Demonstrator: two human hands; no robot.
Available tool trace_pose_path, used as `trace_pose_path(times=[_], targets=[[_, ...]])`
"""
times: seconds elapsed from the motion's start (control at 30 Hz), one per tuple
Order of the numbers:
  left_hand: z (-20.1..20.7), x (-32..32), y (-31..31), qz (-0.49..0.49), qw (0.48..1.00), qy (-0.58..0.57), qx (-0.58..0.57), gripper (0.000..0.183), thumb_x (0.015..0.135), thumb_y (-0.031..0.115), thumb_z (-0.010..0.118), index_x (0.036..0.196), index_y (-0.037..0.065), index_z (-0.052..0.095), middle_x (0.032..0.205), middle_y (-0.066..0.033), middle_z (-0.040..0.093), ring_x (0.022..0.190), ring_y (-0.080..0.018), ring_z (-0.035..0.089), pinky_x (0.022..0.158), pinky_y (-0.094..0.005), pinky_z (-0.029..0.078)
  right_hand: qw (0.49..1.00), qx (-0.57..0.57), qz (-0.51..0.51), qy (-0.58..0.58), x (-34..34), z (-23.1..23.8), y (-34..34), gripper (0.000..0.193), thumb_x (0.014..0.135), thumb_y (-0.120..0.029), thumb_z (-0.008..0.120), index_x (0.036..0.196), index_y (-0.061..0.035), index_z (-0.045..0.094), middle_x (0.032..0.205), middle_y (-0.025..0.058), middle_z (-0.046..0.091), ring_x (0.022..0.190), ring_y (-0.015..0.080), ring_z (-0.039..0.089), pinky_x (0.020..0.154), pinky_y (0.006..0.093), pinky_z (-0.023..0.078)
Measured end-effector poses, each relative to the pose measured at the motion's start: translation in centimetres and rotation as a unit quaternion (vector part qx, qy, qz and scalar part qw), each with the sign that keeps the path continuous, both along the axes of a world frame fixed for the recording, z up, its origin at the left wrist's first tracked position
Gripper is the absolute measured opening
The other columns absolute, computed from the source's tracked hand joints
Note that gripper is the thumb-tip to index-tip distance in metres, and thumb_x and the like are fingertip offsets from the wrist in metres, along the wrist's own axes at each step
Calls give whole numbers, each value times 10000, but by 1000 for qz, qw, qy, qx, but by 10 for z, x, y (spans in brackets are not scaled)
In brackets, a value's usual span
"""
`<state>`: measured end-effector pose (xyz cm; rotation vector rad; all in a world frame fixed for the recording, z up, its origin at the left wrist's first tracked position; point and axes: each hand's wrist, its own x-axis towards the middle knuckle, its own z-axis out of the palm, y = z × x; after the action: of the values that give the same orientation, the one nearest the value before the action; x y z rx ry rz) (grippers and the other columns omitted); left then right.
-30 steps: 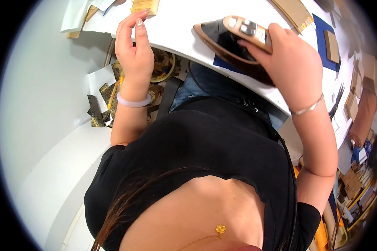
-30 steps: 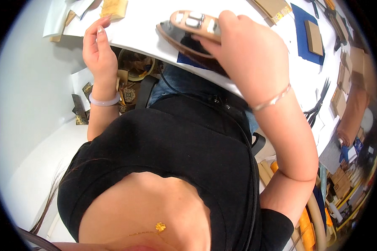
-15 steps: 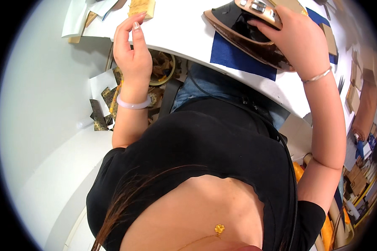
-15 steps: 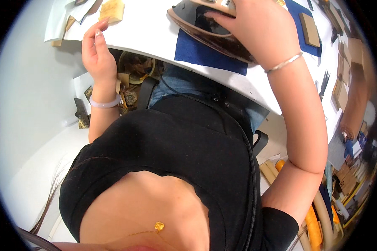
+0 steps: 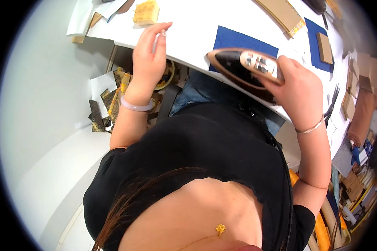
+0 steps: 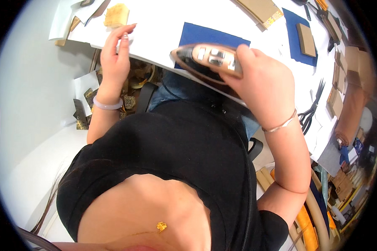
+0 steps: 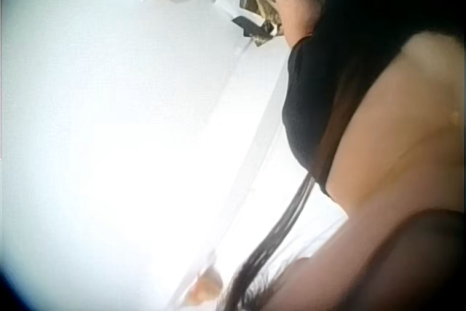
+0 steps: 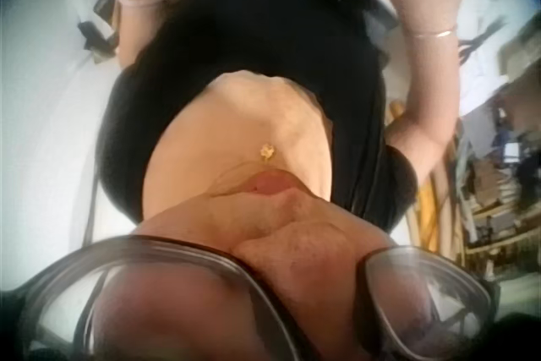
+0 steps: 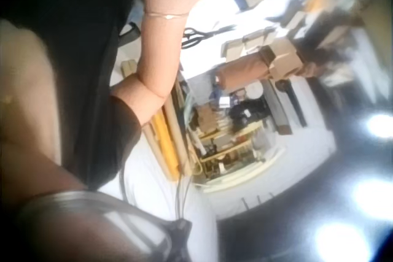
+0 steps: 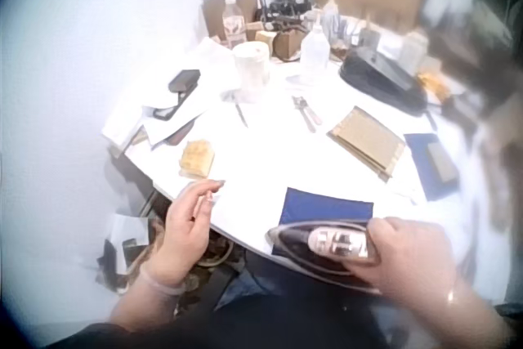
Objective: The person cuts blue fabric around a cardboard template, folds the edges over, and uses a small iron to press the fabric onto the cardboard. They repeat trimming and ironing steps to finish the covered piece.
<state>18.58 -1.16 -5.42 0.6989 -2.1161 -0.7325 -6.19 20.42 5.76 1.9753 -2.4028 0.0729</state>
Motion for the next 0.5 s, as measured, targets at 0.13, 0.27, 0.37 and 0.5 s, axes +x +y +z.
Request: trace_pose_path(times=[0.13,0.27,0.37,0.5], targets=[[1,-24,19,-84,996,-22,-25,255,1007,27,545,1235,9,657,1189,-170,704,1111,-346,676,975,-403,529,998,-57,-32,-23,-14,16,28,377,767,-334,893,883,-85,635,791,84,684,687,229,696,608,330,549],[4,-52,33,-141,985,-75,-71,318,967,30,617,1284,38,649,1259,-145,674,1200,-337,626,1035,-416,499,977,-160,-143,-16,-37,48,63,374,760,-250,926,903,-37,654,741,79,618,632,172,581,613,278,497],[8,-77,27,-108,986,-115,-56,306,954,52,653,1259,47,657,1166,-147,675,1127,-340,638,998,-417,511,952,-237,-195,-4,-55,62,82,346,817,-210,900,968,-2,668,765,73,640,659,118,544,634,253,483],[0,-117,6,-143,970,-180,-83,218,959,166,669,1135,44,712,1065,-143,677,1038,-346,657,938,-431,528,926,-201,-320,18,-79,69,111,275,943,-158,789,1153,7,725,987,66,790,826,86,692,752,249,535]])
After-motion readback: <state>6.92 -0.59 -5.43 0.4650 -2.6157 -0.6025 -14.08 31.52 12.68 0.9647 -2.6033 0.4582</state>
